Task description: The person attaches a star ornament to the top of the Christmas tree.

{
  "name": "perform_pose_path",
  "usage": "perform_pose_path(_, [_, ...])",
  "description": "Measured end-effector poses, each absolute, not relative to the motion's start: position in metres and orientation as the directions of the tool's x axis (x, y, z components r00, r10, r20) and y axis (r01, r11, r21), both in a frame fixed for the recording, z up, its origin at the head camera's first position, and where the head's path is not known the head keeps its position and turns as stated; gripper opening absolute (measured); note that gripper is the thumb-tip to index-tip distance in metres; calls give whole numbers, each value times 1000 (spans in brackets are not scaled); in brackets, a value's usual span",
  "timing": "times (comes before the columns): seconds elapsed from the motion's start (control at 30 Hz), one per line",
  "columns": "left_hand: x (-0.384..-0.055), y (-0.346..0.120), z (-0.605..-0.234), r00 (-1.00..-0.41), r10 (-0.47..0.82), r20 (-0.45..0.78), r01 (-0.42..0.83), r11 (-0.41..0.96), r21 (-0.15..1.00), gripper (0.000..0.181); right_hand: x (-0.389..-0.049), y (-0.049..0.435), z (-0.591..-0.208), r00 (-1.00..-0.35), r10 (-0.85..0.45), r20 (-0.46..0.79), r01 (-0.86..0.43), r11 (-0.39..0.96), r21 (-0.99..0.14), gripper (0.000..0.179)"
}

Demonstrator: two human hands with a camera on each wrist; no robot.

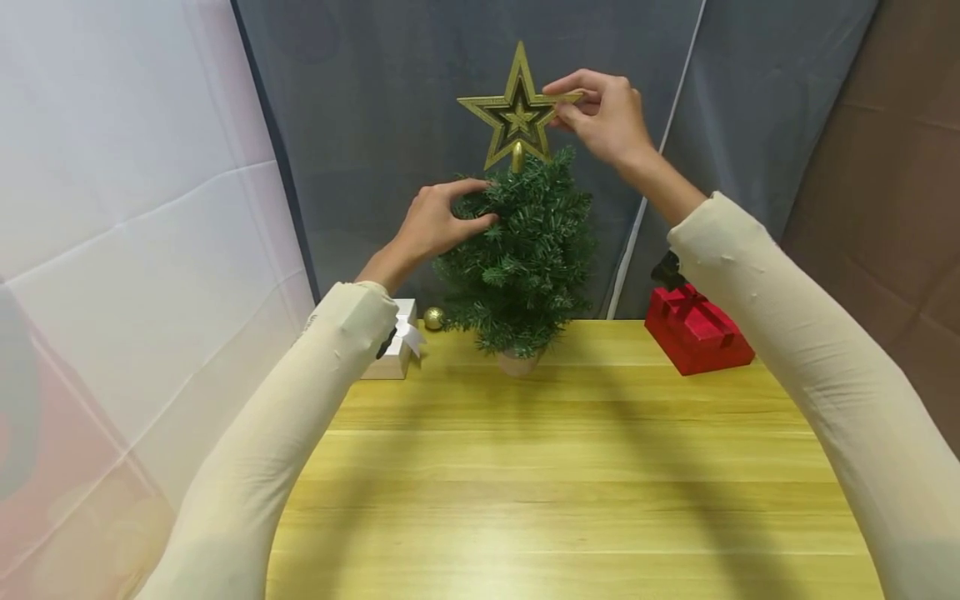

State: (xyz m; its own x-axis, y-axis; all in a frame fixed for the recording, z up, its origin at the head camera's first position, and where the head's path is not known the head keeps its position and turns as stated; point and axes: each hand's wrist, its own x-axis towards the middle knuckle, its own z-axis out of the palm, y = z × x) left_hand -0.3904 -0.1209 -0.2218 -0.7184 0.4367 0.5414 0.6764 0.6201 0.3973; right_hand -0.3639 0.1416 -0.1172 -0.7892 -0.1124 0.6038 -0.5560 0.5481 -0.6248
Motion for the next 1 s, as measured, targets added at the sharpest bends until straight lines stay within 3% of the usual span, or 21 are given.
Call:
perform_pose_path(0.5, [-393,-119,-226,-709,443,549,687,611,394,54,-358,159,-114,-788,-171,591,-575,547,-608,32])
perform_pose_path(1.0, [-395,-129,-230,-687,433,584,704,598,383,50,-356,181,-117,-776,-149,613,-577,560,-595,33])
